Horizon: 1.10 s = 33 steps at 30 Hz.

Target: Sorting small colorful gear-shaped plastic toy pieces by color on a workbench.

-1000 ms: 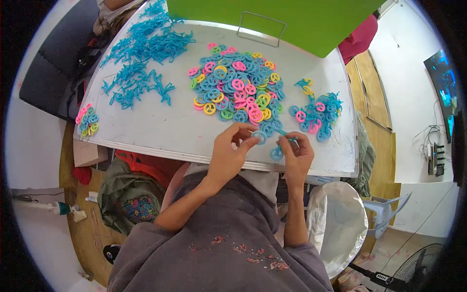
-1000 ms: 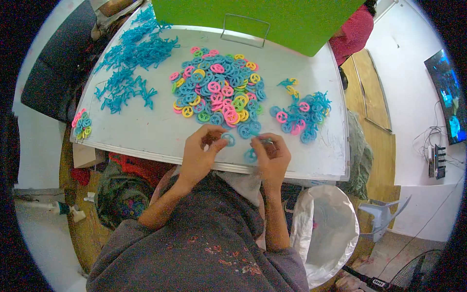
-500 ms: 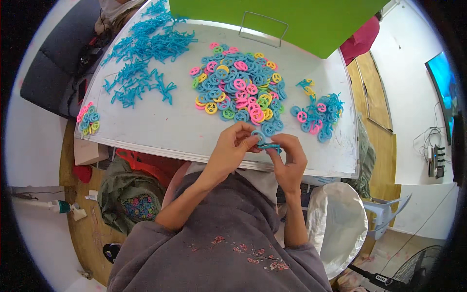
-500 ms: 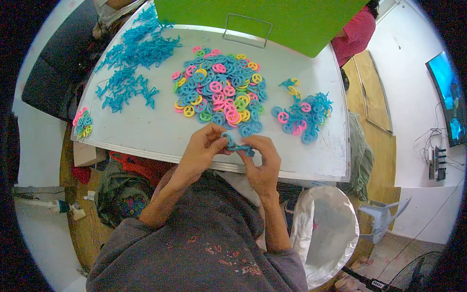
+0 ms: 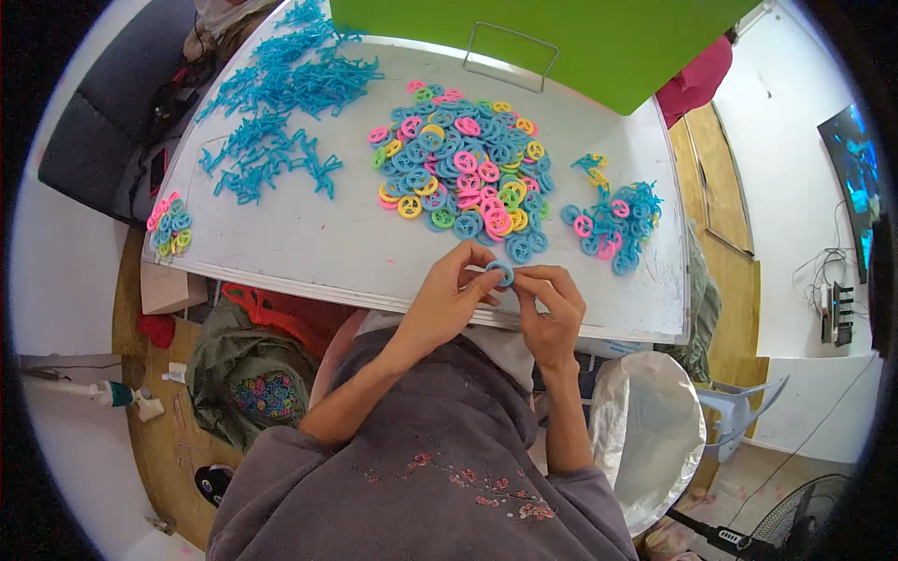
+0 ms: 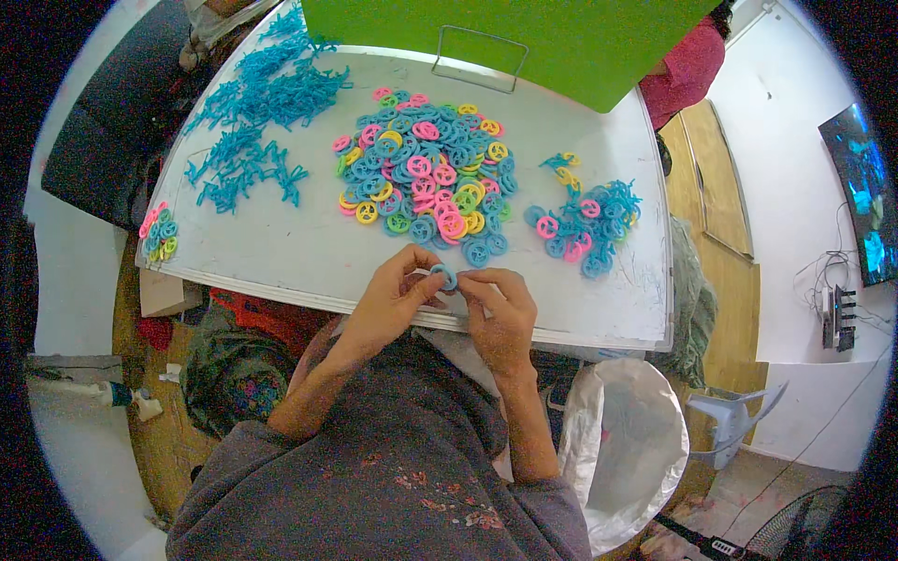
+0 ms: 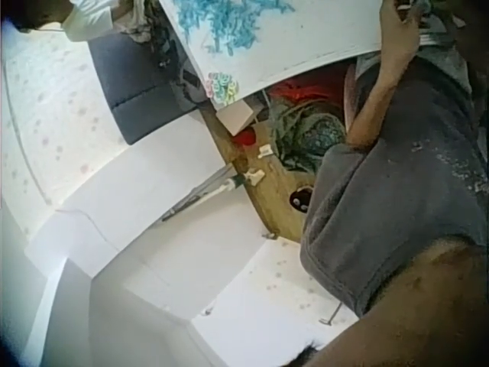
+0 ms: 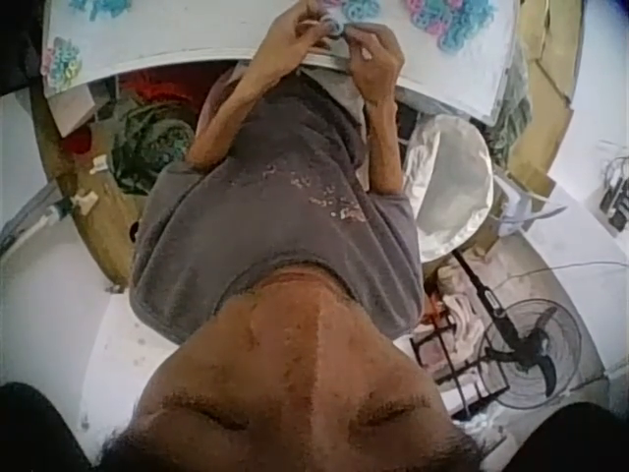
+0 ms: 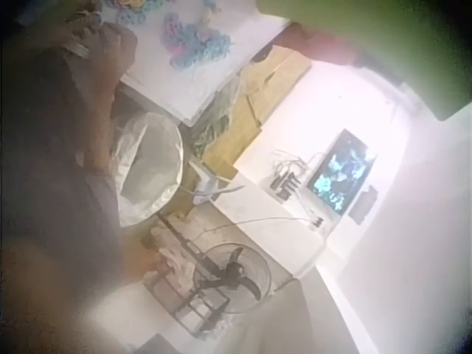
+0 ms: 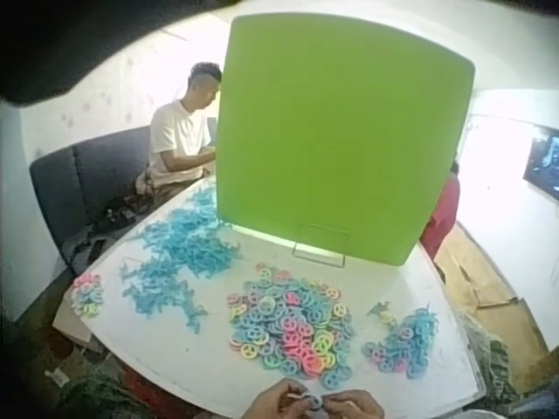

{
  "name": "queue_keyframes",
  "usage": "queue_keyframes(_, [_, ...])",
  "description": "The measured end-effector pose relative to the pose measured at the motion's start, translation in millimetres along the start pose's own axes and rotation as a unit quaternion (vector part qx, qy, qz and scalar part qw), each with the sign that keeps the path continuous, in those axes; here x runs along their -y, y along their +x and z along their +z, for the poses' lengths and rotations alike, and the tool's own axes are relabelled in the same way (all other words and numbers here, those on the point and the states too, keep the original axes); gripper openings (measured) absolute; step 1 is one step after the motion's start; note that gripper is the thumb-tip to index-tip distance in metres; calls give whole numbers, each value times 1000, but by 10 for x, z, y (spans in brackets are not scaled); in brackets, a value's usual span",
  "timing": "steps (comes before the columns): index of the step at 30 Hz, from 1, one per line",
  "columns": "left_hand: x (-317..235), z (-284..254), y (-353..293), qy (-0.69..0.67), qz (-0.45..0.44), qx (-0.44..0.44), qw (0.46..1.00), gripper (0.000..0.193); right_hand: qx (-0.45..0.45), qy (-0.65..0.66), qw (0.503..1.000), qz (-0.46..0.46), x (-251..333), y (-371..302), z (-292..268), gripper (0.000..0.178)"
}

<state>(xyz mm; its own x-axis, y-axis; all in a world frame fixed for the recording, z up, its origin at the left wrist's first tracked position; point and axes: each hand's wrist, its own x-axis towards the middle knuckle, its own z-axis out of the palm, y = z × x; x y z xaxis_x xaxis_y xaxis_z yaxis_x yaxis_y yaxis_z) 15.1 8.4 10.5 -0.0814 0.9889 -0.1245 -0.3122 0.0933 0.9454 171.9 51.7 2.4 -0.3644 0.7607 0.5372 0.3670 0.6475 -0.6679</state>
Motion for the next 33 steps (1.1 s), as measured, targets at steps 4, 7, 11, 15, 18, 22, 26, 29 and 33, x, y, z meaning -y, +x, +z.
queue_keyframes(4, [97,-51,15,27,4,5,1000,14,-6,-38,999,-32,5,14,0,25])
queue_keyframes(7, [139,-58,15,22,-5,-6,1000,13,-10,83,991,105,68,-28,36,34])
queue_keyframes(11, [158,-66,18,-42,-13,-25,999,14,-58,248,946,199,172,28,65,38])
queue_keyframes(15, [216,-115,38,-111,-49,-26,992,16,16,287,931,223,23,-51,44,35])
queue_keyframes(18, [179,-132,28,-104,-64,-7,992,17,49,305,910,278,-30,-36,-4,31])
queue_keyframes(22, [126,-127,24,-77,-59,5,995,16,58,317,888,329,-66,-33,-5,22])
queue_keyframes(26, [78,-104,25,-50,-24,-17,998,15,21,306,897,318,-21,-30,48,20])
queue_keyframes(29, [80,-118,39,-39,-12,-20,999,15,-2,309,902,301,-14,-28,55,19])
queue_keyframes(33, [101,-127,39,14,3,-25,1000,12,37,290,899,327,19,-1,34,18])
